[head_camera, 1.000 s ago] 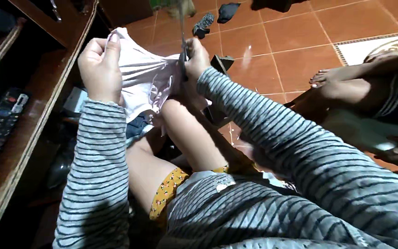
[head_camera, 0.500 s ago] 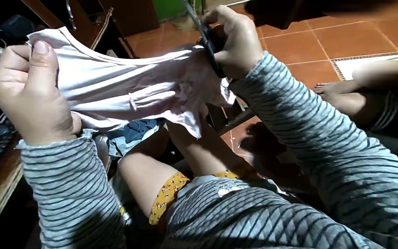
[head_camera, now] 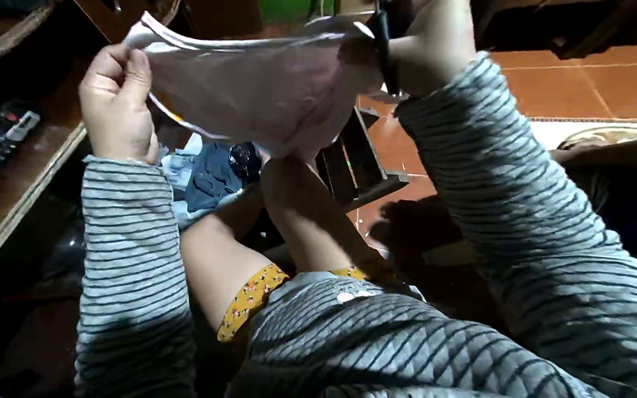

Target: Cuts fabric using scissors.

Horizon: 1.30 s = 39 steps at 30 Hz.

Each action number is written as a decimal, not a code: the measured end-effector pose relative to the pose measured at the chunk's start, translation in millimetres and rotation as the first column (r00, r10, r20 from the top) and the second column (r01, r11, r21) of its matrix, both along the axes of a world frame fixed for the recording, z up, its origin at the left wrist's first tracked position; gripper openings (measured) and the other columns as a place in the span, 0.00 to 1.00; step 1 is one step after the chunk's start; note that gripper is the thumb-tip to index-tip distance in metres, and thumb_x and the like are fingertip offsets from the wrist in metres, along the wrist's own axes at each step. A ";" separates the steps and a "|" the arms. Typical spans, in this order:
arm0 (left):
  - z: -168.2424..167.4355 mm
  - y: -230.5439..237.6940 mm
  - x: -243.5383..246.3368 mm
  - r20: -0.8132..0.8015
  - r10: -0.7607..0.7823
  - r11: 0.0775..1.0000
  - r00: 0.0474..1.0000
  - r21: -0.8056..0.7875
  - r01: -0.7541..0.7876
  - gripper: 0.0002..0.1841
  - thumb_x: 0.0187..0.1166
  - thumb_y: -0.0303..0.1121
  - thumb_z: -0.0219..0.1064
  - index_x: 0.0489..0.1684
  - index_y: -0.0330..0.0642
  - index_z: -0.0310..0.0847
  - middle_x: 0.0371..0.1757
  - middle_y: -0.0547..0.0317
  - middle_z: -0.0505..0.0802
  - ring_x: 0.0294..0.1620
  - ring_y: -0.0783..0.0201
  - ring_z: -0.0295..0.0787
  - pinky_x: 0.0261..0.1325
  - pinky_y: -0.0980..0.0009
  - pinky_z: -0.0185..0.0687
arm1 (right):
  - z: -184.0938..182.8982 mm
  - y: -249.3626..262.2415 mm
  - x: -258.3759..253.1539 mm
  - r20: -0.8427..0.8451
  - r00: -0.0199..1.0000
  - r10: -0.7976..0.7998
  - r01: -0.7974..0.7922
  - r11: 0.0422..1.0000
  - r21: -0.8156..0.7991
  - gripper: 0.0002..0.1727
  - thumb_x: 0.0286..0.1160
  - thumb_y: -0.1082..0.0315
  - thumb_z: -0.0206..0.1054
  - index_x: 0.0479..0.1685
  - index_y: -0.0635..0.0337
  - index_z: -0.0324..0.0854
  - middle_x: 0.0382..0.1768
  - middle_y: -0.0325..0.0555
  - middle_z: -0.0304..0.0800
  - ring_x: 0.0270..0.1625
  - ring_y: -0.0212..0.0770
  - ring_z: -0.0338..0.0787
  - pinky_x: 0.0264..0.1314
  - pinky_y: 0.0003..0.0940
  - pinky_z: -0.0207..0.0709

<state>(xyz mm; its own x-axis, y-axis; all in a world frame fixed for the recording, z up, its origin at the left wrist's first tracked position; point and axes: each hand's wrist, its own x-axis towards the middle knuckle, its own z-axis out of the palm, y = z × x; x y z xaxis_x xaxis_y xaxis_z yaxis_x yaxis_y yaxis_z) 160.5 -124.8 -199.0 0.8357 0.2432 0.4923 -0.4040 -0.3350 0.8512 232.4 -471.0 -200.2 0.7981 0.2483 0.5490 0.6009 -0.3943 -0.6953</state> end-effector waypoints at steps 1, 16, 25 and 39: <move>-13.3 1.6 -4.5 -0.057 0.009 0.995 0.998 -0.096 -0.014 0.08 0.91 0.37 0.57 0.57 0.51 0.79 0.43 0.74 0.90 0.38 0.79 0.86 0.44 0.79 0.84 | -5.2 -1.1 -7.6 -0.070 0.987 0.146 -0.146 0.989 0.006 0.30 0.57 0.58 0.83 0.60 0.60 0.80 0.41 0.33 0.90 0.39 0.22 0.87 0.48 0.24 0.85; -180.6 -88.7 -91.4 -0.621 -0.369 0.589 0.692 -0.732 -0.343 0.18 0.93 0.44 0.52 0.66 0.42 0.76 0.50 0.62 0.91 0.42 0.72 0.89 0.50 0.74 0.86 | -168.7 26.4 -83.5 -0.315 0.936 0.158 -0.188 0.980 -0.067 0.38 0.48 0.65 0.85 0.65 0.66 0.76 0.48 0.52 0.91 0.45 0.43 0.93 0.51 0.45 0.88; -145.4 -99.1 -69.8 -0.684 -0.252 0.859 0.685 -0.484 -0.167 0.11 0.82 0.25 0.66 0.58 0.33 0.79 0.41 0.54 0.91 0.34 0.66 0.91 0.42 0.69 0.91 | -157.6 25.8 -75.6 -0.344 0.913 0.222 -0.266 0.960 -0.086 0.28 0.51 0.75 0.78 0.59 0.65 0.80 0.44 0.52 0.93 0.41 0.41 0.93 0.48 0.43 0.88; -187.3 -92.0 -112.1 -0.472 -0.245 0.861 0.847 -0.508 -0.034 0.08 0.77 0.18 0.66 0.47 0.36 0.84 0.42 0.60 0.92 0.38 0.68 0.90 0.45 0.67 0.92 | -141.1 10.1 -55.1 -0.232 0.973 0.009 -0.025 0.997 -0.069 0.36 0.61 0.60 0.80 0.70 0.69 0.73 0.50 0.53 0.91 0.47 0.38 0.92 0.55 0.39 0.87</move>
